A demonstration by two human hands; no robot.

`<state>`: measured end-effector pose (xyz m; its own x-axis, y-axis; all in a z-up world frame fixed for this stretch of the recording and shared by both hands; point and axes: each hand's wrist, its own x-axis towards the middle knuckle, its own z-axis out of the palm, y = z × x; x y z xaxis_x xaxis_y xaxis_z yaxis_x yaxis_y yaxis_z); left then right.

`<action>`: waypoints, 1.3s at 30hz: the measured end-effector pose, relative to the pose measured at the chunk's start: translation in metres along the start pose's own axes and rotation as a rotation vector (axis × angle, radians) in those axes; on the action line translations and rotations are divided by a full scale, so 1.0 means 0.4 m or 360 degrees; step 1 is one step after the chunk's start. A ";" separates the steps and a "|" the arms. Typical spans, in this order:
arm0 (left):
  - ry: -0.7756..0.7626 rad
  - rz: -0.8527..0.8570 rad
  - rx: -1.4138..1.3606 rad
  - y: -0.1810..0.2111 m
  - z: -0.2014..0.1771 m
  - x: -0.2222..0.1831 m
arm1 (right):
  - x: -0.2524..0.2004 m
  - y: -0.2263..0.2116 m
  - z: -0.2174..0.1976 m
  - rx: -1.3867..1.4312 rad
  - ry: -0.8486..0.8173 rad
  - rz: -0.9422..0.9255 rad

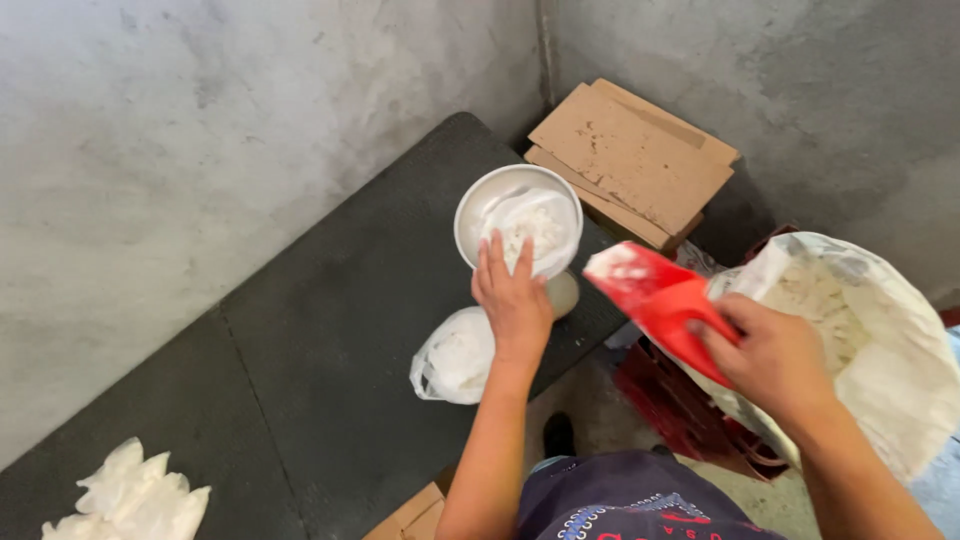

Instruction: The recorder uses a scale to weigh specific amounts of white powder from a large sack and then seals the portions into smaller plastic bags.

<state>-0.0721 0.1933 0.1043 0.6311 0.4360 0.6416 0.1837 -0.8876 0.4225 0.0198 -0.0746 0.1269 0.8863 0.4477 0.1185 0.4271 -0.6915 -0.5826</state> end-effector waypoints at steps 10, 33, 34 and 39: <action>-0.0301 -0.0035 -0.0046 -0.197 -0.005 0.025 | 0.195 -0.256 0.205 -0.0255 0.0068 -0.0518; -0.0312 -0.0051 -0.0766 0.230 0.094 -0.407 | -0.376 0.213 0.030 0.0743 0.0370 0.0373; -0.0326 -0.0030 -0.0775 0.264 0.096 -0.439 | -0.396 0.264 0.025 0.0747 0.0392 0.0387; -0.0661 -0.0009 -0.0904 0.362 0.091 -0.526 | -0.424 0.415 -0.011 0.0503 0.0566 0.0496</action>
<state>-0.1511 -0.0323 0.0071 0.8876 0.2473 0.3887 -0.1628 -0.6208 0.7669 -0.0590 -0.2677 0.0138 0.9910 -0.0065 0.1339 0.1099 -0.5326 -0.8392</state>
